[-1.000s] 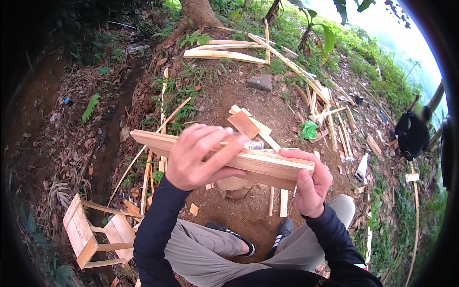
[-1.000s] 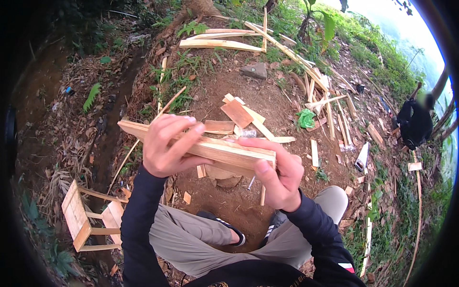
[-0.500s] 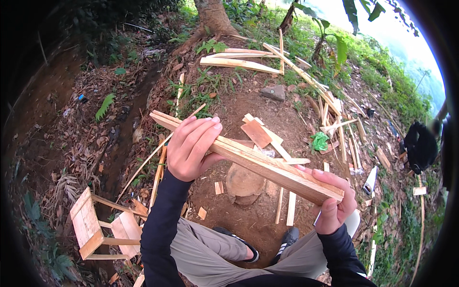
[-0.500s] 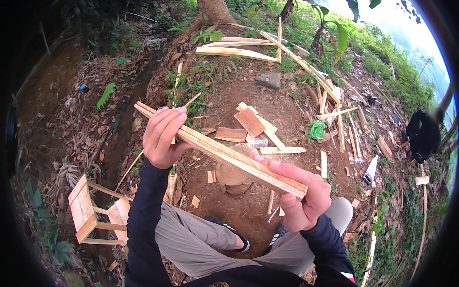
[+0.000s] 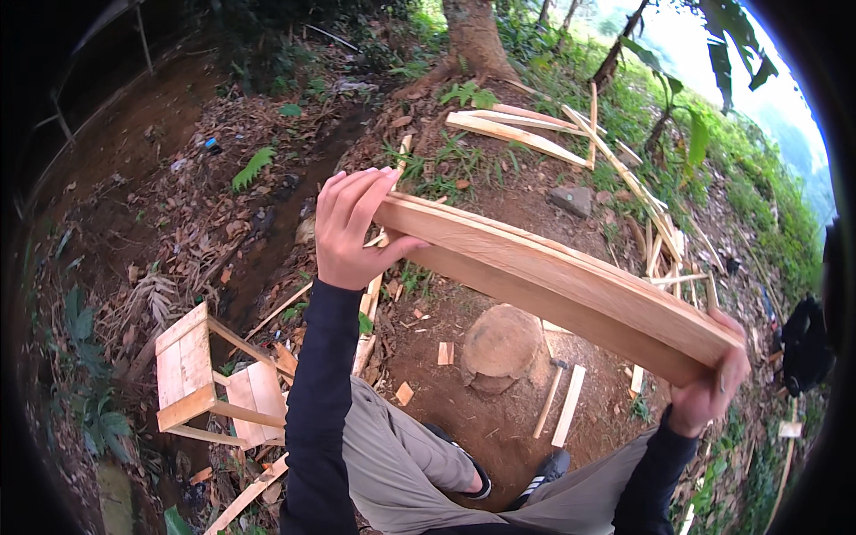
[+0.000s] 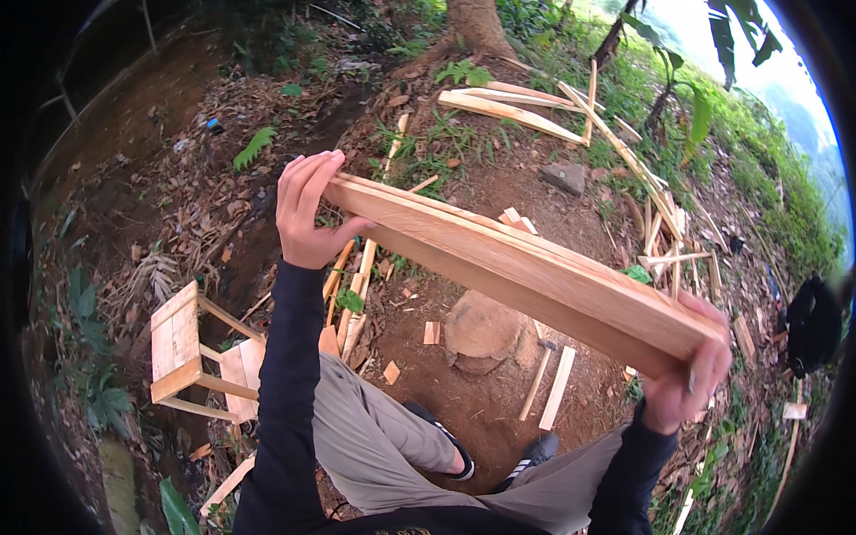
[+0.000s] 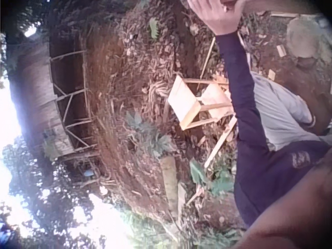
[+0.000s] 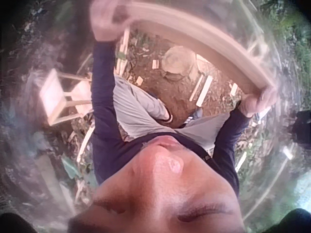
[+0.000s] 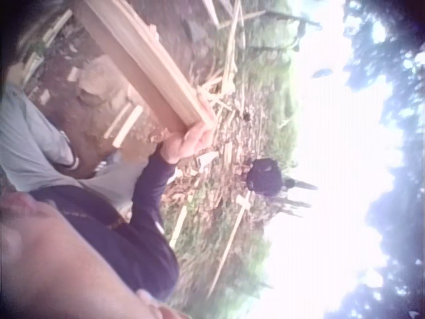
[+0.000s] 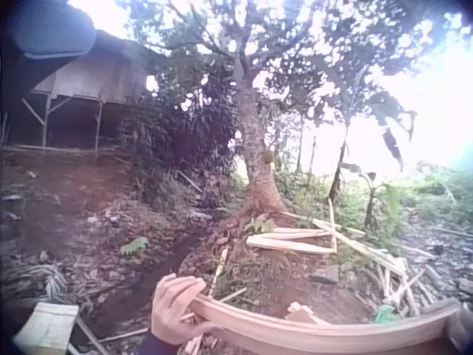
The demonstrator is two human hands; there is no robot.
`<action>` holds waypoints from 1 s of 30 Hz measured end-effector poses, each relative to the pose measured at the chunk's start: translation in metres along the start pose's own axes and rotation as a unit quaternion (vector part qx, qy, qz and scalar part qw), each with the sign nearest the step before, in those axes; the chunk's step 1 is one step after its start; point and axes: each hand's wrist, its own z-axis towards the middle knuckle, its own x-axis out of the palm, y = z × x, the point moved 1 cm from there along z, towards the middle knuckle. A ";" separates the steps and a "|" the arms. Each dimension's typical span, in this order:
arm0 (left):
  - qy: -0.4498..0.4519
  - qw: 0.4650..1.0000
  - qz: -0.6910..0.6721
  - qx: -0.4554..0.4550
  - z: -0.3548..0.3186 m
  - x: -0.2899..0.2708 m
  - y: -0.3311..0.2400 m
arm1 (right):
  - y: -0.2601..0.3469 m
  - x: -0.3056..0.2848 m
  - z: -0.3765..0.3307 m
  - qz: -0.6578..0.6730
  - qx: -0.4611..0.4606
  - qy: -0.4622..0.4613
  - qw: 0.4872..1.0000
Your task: The person sits on the ground and assembles wooden planks into a frame. They align the pieces, insert nails, and use a hammer to secure the joints. The person repeatedly lifts and inspects the frame to check alignment before continuing to hammer.
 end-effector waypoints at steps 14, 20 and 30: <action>-0.022 0.994 -0.107 -0.030 0.002 -0.006 0.000 | 0.022 -0.038 -0.003 -0.041 -0.011 -0.082 0.996; -0.025 0.762 -0.577 -0.292 0.008 0.018 -0.029 | 0.029 -0.048 -0.005 0.013 -0.028 -0.041 0.999; -0.038 0.713 -0.624 -0.319 -0.008 0.019 -0.014 | 0.062 -0.063 -0.032 0.120 -0.061 0.080 0.988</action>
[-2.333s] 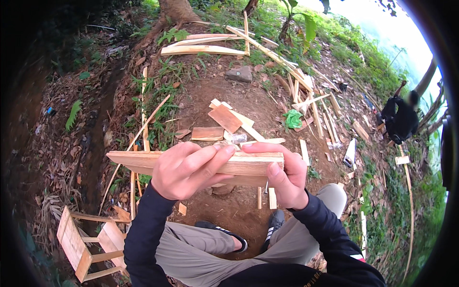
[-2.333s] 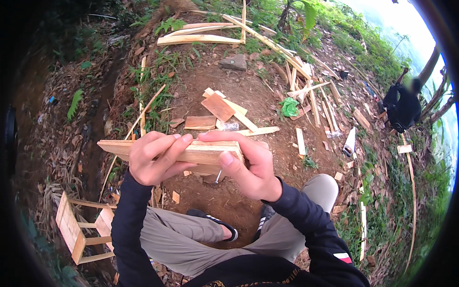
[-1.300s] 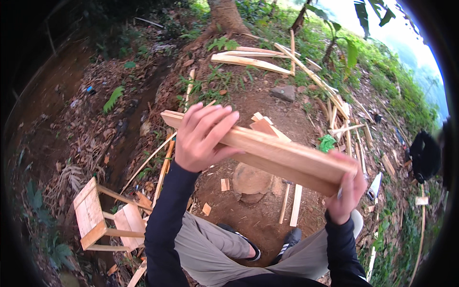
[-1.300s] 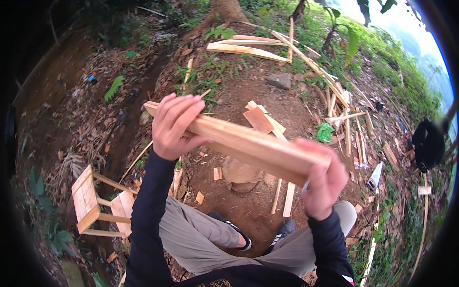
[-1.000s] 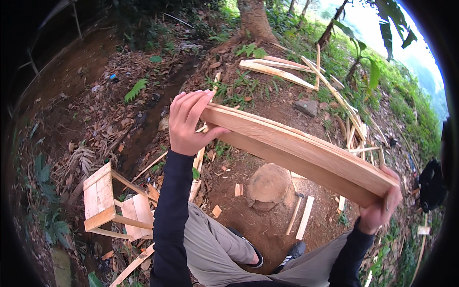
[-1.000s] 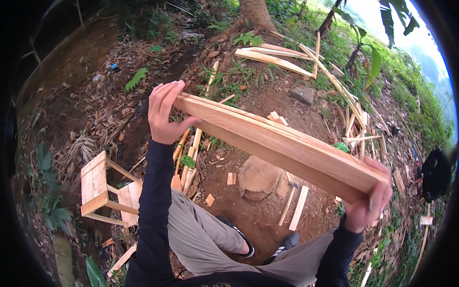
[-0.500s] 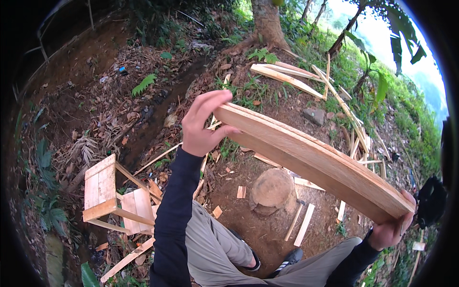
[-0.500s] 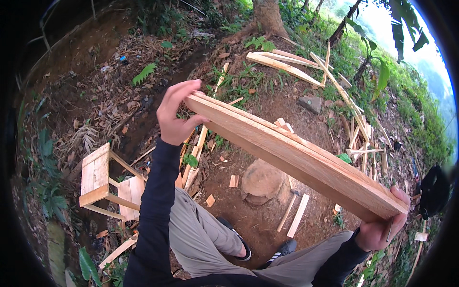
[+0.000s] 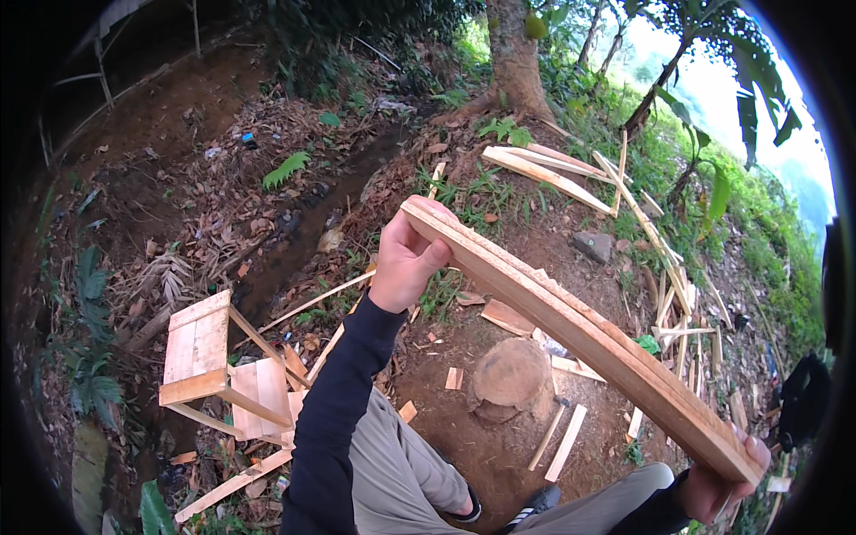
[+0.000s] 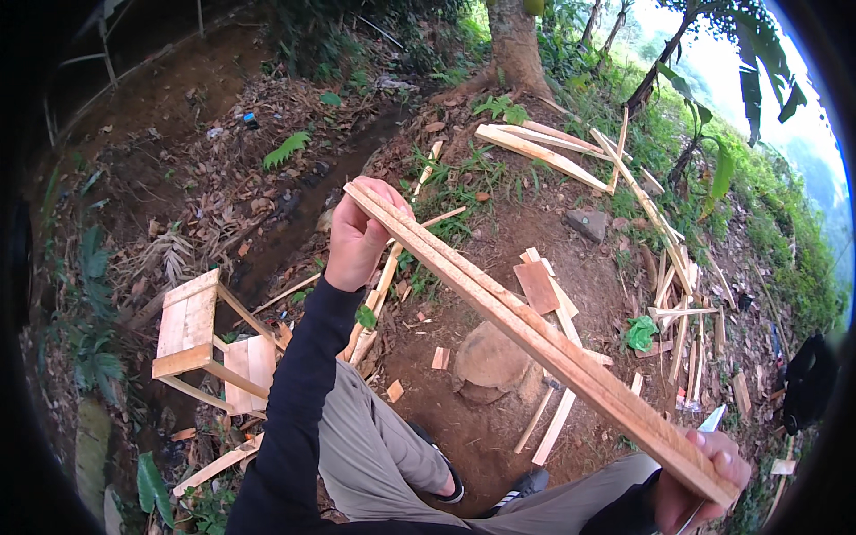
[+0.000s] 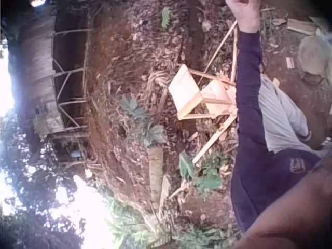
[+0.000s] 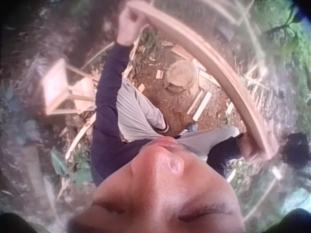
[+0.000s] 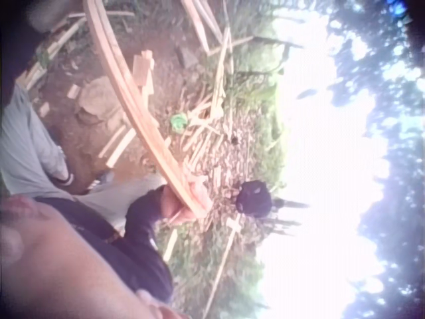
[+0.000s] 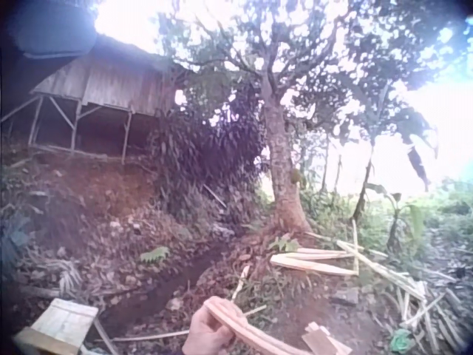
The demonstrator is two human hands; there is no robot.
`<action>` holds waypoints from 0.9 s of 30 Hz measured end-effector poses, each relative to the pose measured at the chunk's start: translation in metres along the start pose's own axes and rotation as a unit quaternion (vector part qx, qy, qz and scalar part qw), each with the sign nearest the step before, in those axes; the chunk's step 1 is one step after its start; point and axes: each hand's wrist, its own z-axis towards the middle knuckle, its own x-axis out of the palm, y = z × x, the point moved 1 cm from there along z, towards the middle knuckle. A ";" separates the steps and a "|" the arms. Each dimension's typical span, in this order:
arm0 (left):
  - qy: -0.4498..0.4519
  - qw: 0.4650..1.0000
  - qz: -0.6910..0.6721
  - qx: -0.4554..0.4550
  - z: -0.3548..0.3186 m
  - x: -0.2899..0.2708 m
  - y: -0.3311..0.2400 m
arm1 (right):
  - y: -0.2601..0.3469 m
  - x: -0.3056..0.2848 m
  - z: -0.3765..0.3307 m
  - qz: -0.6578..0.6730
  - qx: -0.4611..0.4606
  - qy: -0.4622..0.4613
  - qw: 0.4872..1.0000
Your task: The person sits on the ground and assembles wooden planks into a frame. They align the pieces, insert nails, and use a hammer to secure the joints. The person repeatedly lifts and inspects the frame to check alignment before continuing to hammer.
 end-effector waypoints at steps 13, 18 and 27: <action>0.072 0.995 0.003 0.064 0.013 0.001 -0.031 | 0.053 0.086 0.053 -0.162 -0.117 0.323 0.925; 0.073 0.996 0.015 0.056 0.015 -0.002 -0.026 | 0.046 0.094 0.056 -0.135 -0.171 0.337 0.916; 0.066 0.996 0.057 -0.005 0.015 -0.021 -0.015 | 0.003 0.047 0.015 -0.036 -0.007 0.091 0.995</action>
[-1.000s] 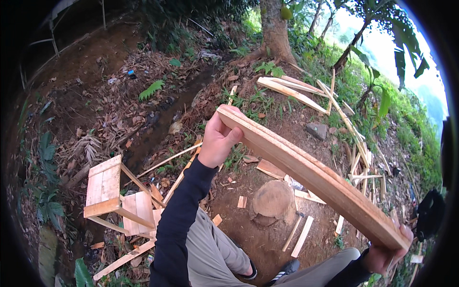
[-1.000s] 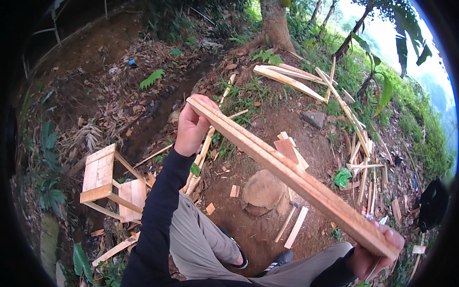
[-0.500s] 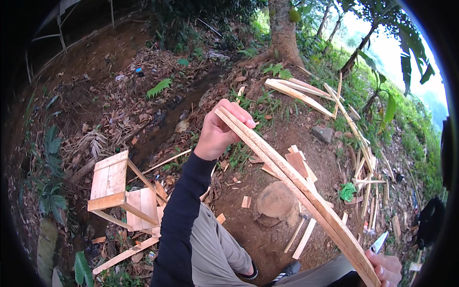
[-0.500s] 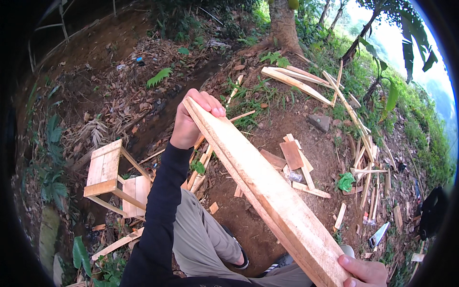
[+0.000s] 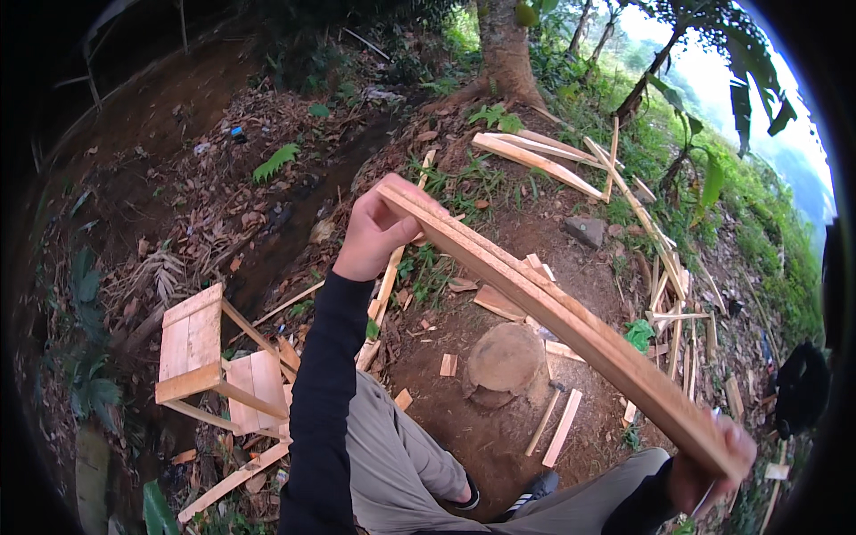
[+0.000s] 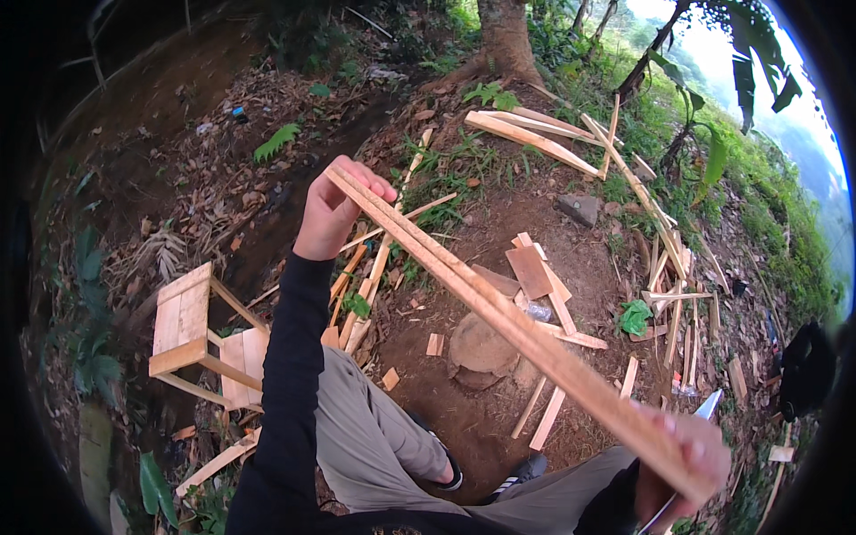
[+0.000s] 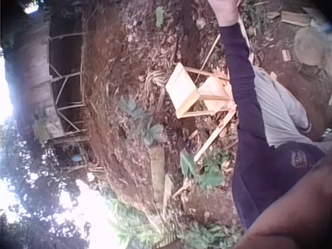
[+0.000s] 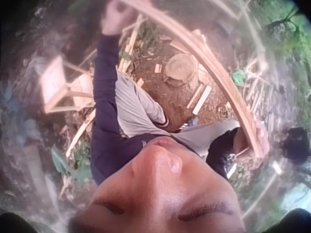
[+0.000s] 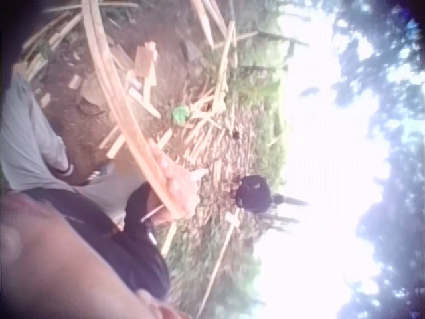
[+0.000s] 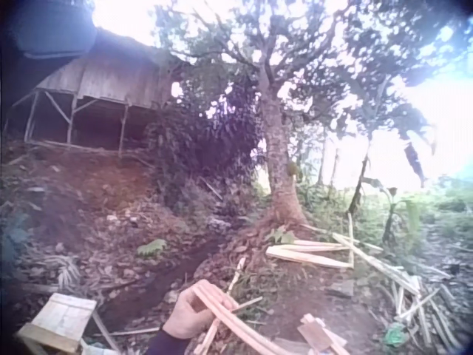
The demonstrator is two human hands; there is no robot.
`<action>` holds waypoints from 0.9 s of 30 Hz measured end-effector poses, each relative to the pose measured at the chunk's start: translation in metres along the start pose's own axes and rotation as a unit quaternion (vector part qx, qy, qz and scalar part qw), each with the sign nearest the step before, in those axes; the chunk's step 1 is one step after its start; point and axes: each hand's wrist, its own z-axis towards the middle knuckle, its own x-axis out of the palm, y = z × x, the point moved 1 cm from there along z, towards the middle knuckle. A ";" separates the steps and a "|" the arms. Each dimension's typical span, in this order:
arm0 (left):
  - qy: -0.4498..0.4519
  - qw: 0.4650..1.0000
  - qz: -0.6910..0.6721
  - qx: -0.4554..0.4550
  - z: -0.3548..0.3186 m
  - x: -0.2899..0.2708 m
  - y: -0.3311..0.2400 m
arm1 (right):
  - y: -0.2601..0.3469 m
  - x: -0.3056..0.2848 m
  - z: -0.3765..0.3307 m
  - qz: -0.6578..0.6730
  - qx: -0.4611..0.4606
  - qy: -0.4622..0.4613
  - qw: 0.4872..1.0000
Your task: The person sits on the ground and assembles wooden planks into a frame. They align the pieces, insert nails, and use a hammer to secure the joints. The person repeatedly lifts and inspects the frame to check alignment before continuing to hammer.
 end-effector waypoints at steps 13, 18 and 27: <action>-0.027 0.981 0.060 -0.184 -0.029 0.030 -0.054 | -0.133 -0.074 0.006 0.285 0.196 -0.150 0.926; -0.055 0.979 0.045 -0.193 -0.018 0.064 -0.058 | -0.161 -0.096 -0.003 0.244 0.245 -0.237 0.908; -0.151 0.980 0.055 -0.121 -0.042 0.020 -0.037 | -0.122 -0.066 0.013 0.218 0.178 -0.142 0.949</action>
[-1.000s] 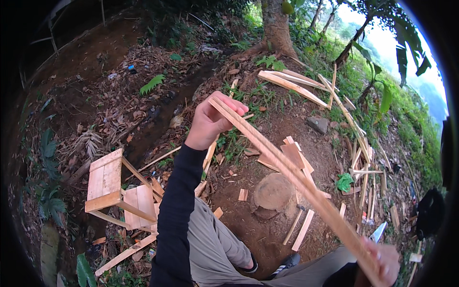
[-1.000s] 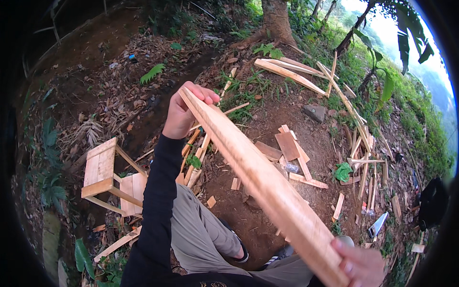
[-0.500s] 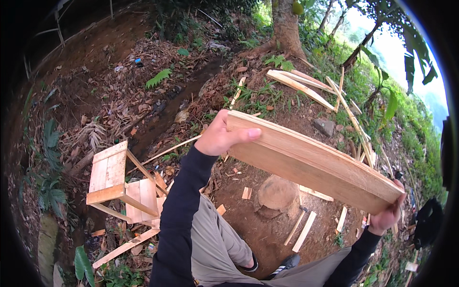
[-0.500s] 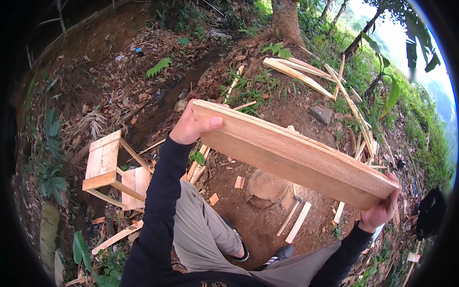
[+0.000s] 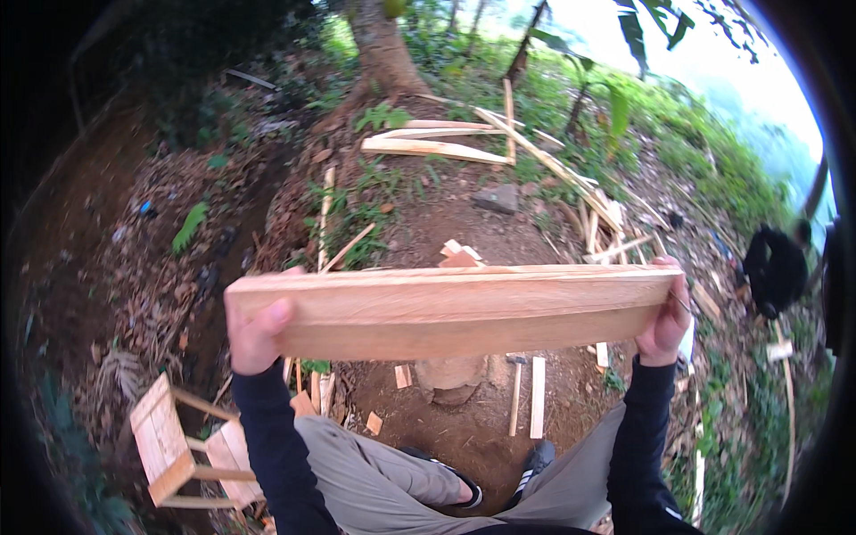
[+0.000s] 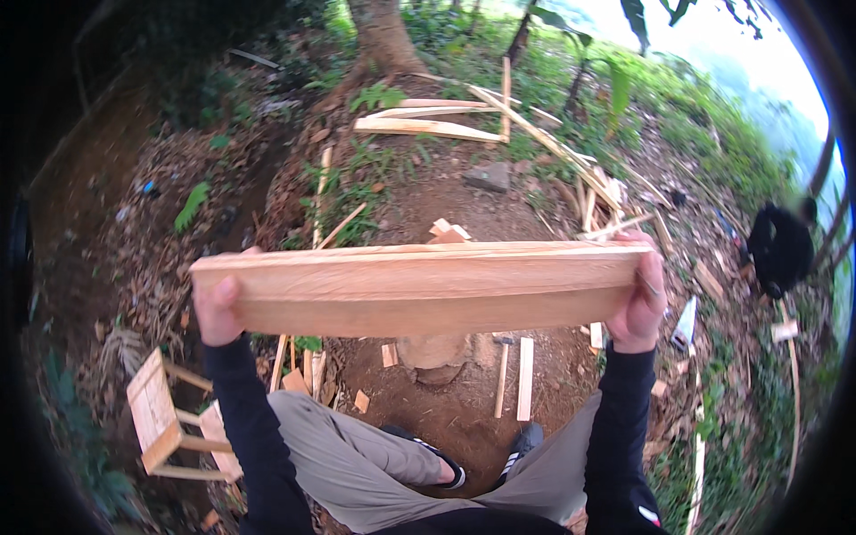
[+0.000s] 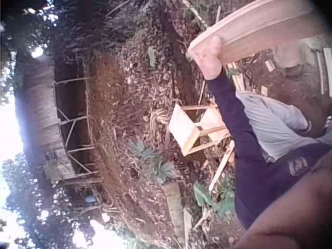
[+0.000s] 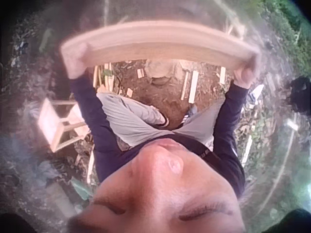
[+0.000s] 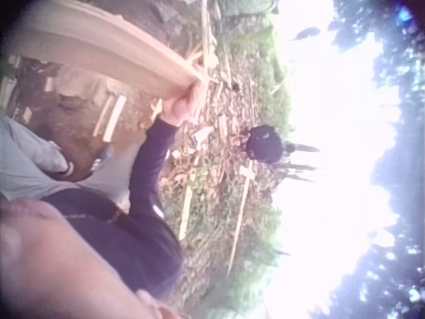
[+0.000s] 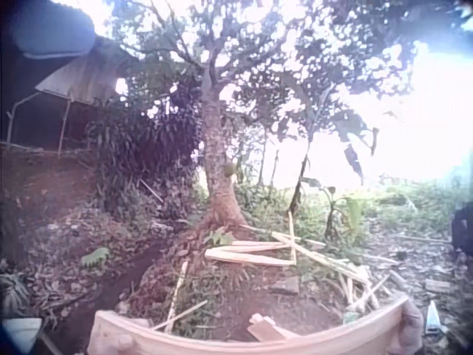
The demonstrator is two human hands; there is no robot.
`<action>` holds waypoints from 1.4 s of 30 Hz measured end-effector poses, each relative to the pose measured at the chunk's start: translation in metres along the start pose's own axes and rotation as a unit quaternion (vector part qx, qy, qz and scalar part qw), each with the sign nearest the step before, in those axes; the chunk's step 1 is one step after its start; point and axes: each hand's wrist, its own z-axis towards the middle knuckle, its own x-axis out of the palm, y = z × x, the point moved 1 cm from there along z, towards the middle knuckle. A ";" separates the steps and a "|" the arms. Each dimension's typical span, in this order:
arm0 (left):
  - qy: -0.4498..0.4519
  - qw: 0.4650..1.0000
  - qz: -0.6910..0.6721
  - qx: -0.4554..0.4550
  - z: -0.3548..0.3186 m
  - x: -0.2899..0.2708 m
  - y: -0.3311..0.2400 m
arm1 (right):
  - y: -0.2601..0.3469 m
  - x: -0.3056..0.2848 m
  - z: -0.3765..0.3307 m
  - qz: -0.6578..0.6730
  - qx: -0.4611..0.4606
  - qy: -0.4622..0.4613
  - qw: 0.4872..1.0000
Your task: The person sits on the ground and assembles wooden planks into a frame. They align the pieces, insert nails, and use a hammer to secure the joints. The person repeatedly lifts and inspects the frame to check alignment before continuing to hammer.
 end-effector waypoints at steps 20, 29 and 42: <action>0.136 0.985 -0.093 0.044 0.018 -0.025 0.008 | 0.056 0.053 -0.009 -0.246 0.014 0.022 0.969; 0.169 0.981 0.096 0.009 0.038 -0.006 -0.051 | 0.040 0.042 0.001 -0.269 0.288 0.206 0.896; 0.307 0.929 0.202 0.048 0.037 0.017 -0.079 | -0.015 0.113 -0.026 -0.429 0.014 0.313 0.847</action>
